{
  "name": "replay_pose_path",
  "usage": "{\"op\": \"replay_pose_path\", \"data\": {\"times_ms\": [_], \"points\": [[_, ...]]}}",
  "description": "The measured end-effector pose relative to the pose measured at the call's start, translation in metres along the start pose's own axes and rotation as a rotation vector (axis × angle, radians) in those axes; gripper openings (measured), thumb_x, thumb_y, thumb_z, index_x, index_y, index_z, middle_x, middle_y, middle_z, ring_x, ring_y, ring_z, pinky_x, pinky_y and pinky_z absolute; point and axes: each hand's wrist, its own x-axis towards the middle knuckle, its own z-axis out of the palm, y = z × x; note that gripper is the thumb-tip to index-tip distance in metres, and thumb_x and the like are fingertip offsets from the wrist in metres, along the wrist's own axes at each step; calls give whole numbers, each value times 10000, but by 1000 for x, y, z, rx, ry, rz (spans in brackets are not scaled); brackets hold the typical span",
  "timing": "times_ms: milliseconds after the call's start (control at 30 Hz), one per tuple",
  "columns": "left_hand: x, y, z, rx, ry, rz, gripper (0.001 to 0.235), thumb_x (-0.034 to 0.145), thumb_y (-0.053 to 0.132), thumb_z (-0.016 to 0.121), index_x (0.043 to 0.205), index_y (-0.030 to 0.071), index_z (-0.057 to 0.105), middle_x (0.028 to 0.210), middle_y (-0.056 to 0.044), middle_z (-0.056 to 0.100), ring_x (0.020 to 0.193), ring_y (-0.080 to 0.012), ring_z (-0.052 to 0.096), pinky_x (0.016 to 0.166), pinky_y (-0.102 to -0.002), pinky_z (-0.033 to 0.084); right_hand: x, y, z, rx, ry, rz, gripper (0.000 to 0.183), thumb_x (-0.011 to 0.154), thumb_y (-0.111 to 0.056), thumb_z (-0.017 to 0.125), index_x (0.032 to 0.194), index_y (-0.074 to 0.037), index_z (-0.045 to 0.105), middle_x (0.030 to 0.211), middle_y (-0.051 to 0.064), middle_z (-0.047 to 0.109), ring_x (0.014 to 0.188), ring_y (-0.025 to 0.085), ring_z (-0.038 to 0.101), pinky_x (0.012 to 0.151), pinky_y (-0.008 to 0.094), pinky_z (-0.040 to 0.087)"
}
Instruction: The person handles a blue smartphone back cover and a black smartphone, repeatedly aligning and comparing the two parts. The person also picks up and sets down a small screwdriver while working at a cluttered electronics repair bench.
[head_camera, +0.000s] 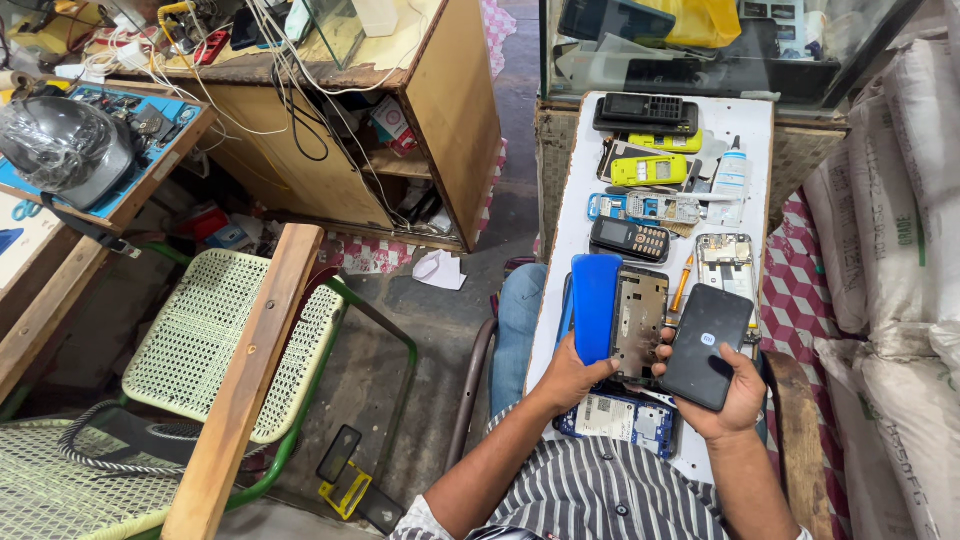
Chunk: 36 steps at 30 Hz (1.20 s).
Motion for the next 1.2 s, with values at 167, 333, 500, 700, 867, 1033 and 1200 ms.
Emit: {"op": "replay_pose_path", "data": {"times_ms": [167,333,500,700,867,1033,1200], "points": [[-1,2,1,3,-10,7,450,890,-14,681,1320,-12,548,1173,-54,675,1057,-115,647,963,-292,546,0,0,0,17,-7,6,674,958,-318,621,1485,64,447,1318,282,584,1116,358,578,949,490,471],[-1,5,1,1,-12,-18,451,879,-34,664,1314,-16,547,1159,-57,673,1037,-118,647,944,-299,551,0,0,1,3,4,1,671,952,-320,621,1486,50,455,1310,279,587,1110,359,579,946,491,471],[-1,5,1,-11,-17,-13,454,871,-15,670,1307,-7,545,1153,-49,672,1036,-114,648,945,-294,551,0,0,2,-11,10,-1,666,952,-325,619,1477,53,462,1302,278,594,1108,362,581,943,494,471],[0,1,-1,75,14,-7,432,867,14,701,1276,-9,564,1117,-38,666,1006,-109,635,926,-286,545,0,0,2,-9,15,-3,658,956,-325,619,1474,50,465,1299,278,594,1105,362,580,942,492,468],[0,1,-2,126,19,-8,412,865,15,705,1256,-13,578,1097,-41,668,991,-112,633,911,-286,544,0,-1,2,17,-2,7,655,957,-313,627,1473,56,464,1304,278,592,1113,366,579,948,492,469],[0,3,-1,105,22,-4,409,867,12,702,1256,-11,578,1110,-47,674,1000,-112,638,921,-286,544,-1,0,3,7,7,2,655,955,-313,626,1473,55,464,1304,278,591,1113,364,580,949,490,470],[-1,5,-1,49,-7,-12,429,875,14,688,1284,-5,561,1137,-43,679,1029,-107,646,949,-287,543,-1,0,4,-11,16,-7,654,953,-313,624,1479,40,462,1295,274,591,1105,359,585,941,491,471]]}}
